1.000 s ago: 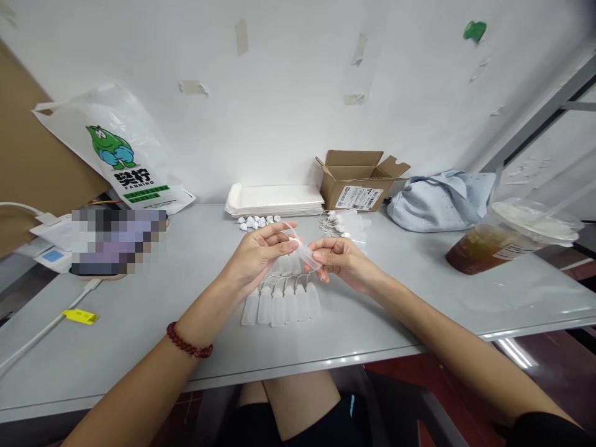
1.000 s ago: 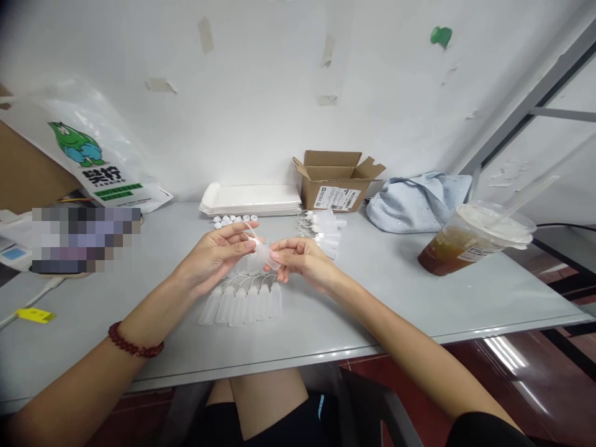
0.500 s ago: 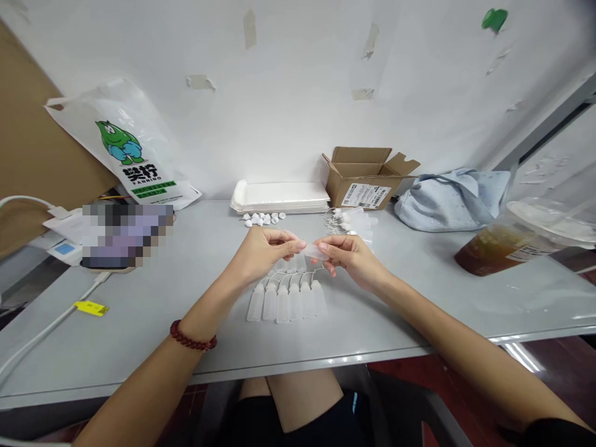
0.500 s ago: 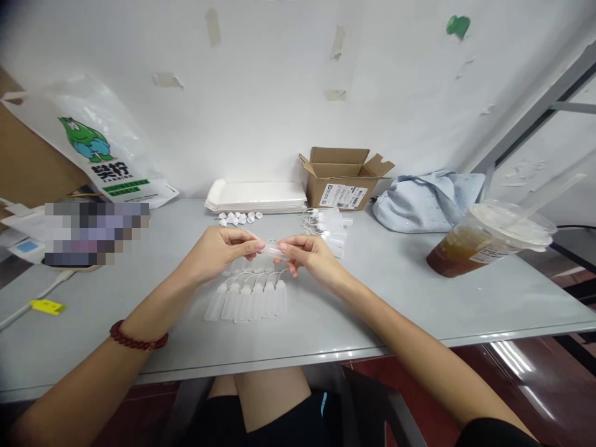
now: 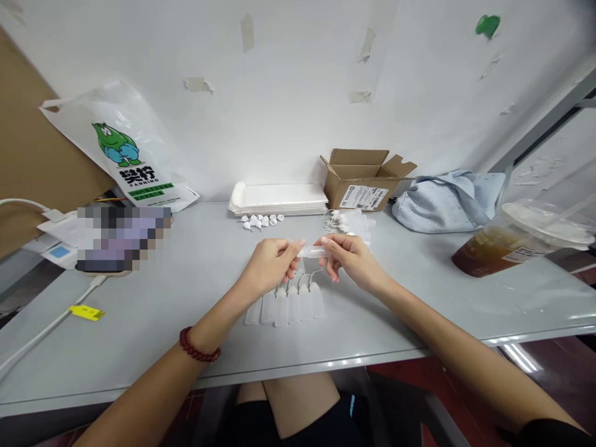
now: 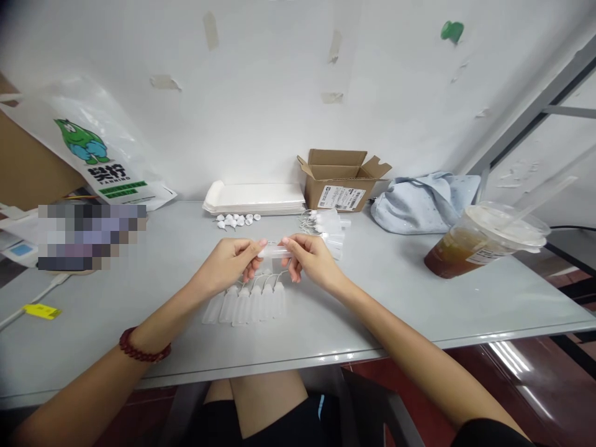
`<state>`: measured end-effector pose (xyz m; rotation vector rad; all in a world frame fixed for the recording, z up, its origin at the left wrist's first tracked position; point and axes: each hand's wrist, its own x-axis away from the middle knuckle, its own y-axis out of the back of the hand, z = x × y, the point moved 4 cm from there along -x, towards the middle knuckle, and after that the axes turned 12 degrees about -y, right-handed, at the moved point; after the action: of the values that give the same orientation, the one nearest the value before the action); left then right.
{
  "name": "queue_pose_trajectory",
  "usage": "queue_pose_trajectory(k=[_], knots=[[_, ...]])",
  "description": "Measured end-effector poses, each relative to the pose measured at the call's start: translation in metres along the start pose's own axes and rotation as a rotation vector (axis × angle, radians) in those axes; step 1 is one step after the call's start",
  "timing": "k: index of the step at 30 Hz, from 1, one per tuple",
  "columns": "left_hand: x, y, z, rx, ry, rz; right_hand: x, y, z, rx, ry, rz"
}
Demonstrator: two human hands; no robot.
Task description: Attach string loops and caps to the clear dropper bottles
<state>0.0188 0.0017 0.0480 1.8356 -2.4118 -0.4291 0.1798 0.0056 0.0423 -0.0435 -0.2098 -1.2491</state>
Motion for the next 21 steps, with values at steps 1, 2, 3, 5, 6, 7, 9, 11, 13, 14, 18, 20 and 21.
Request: queue_pose_trajectory(k=[1, 2, 3, 5, 6, 7, 9, 11, 13, 14, 18, 20, 21], knots=[[0.0003, -0.0009, -0.0004, 0.022, 0.005, 0.016, -0.0003, 0.0006, -0.0002, -0.006, -0.004, -0.001], [0.0006, -0.0018, -0.0009, 0.041, 0.011, 0.031, -0.0006, 0.0011, -0.0003, -0.013, -0.012, -0.001], [0.001, -0.0024, -0.0013, 0.051, 0.016, 0.042, -0.0009, 0.0016, -0.0004, -0.021, -0.022, -0.002], [0.0017, -0.0024, -0.0028, 0.049, 0.004, 0.036, -0.0014, 0.0022, -0.0005, -0.039, -0.048, -0.006], [0.0018, -0.002, -0.0038, 0.046, -0.015, 0.024, -0.0016, 0.0025, -0.0006, -0.048, -0.059, -0.007], [0.0019, -0.0017, -0.0047, 0.047, -0.036, 0.013, -0.002, 0.0026, -0.0007, -0.057, -0.068, -0.005], [0.0018, -0.0015, -0.006, 0.071, -0.083, -0.003, -0.0027, 0.0029, -0.0009, -0.079, -0.081, 0.001], [0.0014, -0.0015, -0.0065, 0.111, -0.131, -0.015, -0.0032, 0.0033, -0.0011, -0.108, -0.091, 0.007], [0.0009, -0.0014, -0.0068, 0.147, -0.171, -0.025, -0.0034, 0.0037, -0.0011, -0.137, -0.097, 0.016], [0.0007, -0.0014, -0.0069, 0.163, -0.184, -0.028, -0.0033, 0.0038, -0.001, -0.148, -0.097, 0.023], [0.0002, -0.0009, -0.0075, 0.231, -0.166, -0.034, -0.0018, 0.004, 0.0002, -0.17, -0.077, 0.045], [0.0001, -0.0001, -0.0061, 0.292, -0.118, -0.039, -0.0005, 0.0044, 0.0014, -0.168, -0.06, 0.042], [0.0, 0.0002, -0.0048, 0.33, -0.088, -0.035, 0.0002, 0.0046, 0.0022, -0.164, -0.052, 0.038]])
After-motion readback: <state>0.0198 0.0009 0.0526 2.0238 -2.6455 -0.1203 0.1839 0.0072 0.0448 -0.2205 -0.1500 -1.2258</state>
